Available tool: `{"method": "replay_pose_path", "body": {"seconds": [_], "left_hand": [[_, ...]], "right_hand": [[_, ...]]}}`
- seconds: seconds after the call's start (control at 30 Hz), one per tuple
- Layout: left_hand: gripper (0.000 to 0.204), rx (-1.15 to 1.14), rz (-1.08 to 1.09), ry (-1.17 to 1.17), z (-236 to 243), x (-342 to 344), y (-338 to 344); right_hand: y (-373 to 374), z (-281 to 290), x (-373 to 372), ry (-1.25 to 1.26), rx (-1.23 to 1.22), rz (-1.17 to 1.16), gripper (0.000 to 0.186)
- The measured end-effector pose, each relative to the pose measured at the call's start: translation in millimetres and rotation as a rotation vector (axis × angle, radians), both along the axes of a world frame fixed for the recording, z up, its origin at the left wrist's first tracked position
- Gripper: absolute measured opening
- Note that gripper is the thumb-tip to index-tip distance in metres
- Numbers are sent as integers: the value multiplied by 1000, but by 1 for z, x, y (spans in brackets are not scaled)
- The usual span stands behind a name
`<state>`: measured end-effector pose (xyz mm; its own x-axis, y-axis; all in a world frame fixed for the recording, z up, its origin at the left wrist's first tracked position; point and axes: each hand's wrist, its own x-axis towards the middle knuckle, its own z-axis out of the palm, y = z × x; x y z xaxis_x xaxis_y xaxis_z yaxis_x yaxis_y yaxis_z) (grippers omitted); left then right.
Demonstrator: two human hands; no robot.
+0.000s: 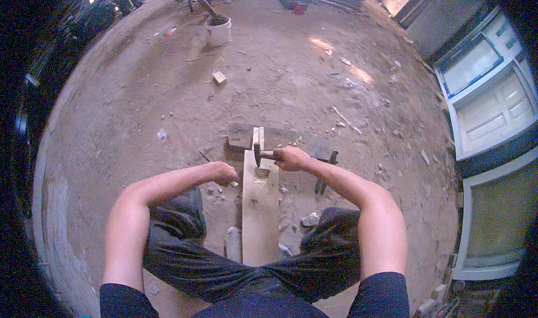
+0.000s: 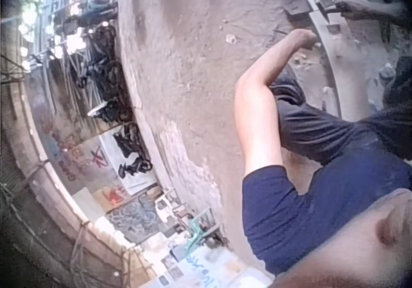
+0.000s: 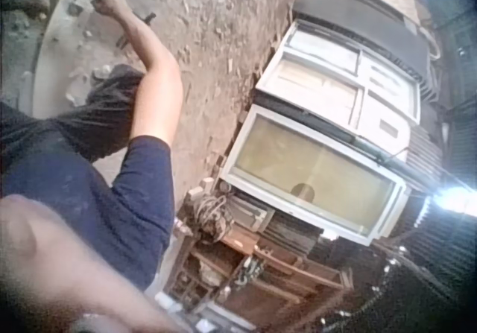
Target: The person hammers a chisel to carve a hole in a wooden board, uses pliers to place a wooden peg into the opening, and then hammers the peg.
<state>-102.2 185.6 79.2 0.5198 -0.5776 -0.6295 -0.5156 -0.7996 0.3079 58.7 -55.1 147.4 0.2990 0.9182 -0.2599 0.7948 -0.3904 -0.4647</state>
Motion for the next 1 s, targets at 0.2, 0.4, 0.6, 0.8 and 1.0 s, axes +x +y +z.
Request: {"method": "replay_pose_path", "body": {"seconds": [0.2,0.4,0.6,0.8,1.0], "left_hand": [[48,101,24,-4,-8,4,-5],[35,91,66,83,22,1,-13],[36,103,88,-19,6,-4,-5],[34,21,66,-62,15,-7,-7],[30,-42,214,46,-2,-2,2]], "right_hand": [[3,-22,-9,-72,-350,126,33],[7,-2,-7,-78,-257,54,37],[5,-18,-6,-60,-229,-10,34],[2,-22,0,-92,-259,160,30],[-4,-9,-4,104,2,-33,31]]}}
